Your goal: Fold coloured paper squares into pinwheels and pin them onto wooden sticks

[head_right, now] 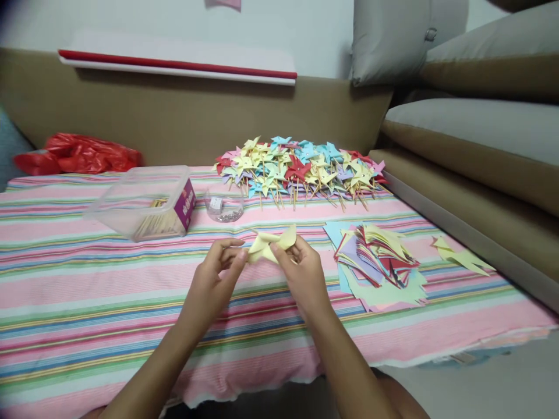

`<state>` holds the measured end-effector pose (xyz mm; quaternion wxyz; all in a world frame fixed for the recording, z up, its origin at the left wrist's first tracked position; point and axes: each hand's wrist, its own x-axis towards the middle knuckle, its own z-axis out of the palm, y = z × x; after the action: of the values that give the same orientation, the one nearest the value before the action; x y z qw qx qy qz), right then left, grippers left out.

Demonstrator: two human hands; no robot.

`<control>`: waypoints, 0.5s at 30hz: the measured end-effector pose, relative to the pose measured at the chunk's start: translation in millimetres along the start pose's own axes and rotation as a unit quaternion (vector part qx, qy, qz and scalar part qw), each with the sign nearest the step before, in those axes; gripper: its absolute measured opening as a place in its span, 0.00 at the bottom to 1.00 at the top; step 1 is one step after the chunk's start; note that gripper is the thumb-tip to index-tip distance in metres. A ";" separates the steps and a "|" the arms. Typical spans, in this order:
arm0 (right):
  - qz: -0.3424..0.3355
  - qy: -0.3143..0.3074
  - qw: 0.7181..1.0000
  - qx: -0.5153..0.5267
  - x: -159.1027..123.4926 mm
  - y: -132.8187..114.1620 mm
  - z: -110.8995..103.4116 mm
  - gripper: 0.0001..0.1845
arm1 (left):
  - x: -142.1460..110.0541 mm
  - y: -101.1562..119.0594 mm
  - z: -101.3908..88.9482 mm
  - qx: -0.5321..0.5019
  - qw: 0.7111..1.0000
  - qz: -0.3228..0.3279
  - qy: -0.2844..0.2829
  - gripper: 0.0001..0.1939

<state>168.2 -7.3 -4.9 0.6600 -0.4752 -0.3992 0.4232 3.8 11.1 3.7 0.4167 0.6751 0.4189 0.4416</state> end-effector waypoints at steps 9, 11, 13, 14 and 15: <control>0.068 0.020 0.970 0.233 13.1 -20.8 58.0 0.21 | -14.4 19.3 -31.8 0.163 0.973 0.139 0.090 0.25; 0.075 -0.006 0.965 0.249 8.5 -25.9 64.5 0.21 | -13.6 30.4 -37.7 0.165 0.966 0.150 0.127 0.24; 0.079 -0.033 0.962 0.259 5.0 -29.3 67.0 0.22 | -9.7 40.5 -39.9 0.160 0.964 0.156 0.142 0.21; 0.080 -0.046 0.961 0.262 4.0 -30.3 67.1 0.22 | -7.2 44.4 -39.4 0.154 0.965 0.156 0.141 0.19; 0.083 -0.058 0.959 0.263 3.7 -31.0 66.7 0.22 | -4.7 47.5 -37.8 0.147 0.967 0.153 0.139 0.17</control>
<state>113.0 9.6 40.8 0.7004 -0.2905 -0.2703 0.5933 -23.8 -0.3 56.7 0.1781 0.7170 0.4244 0.5236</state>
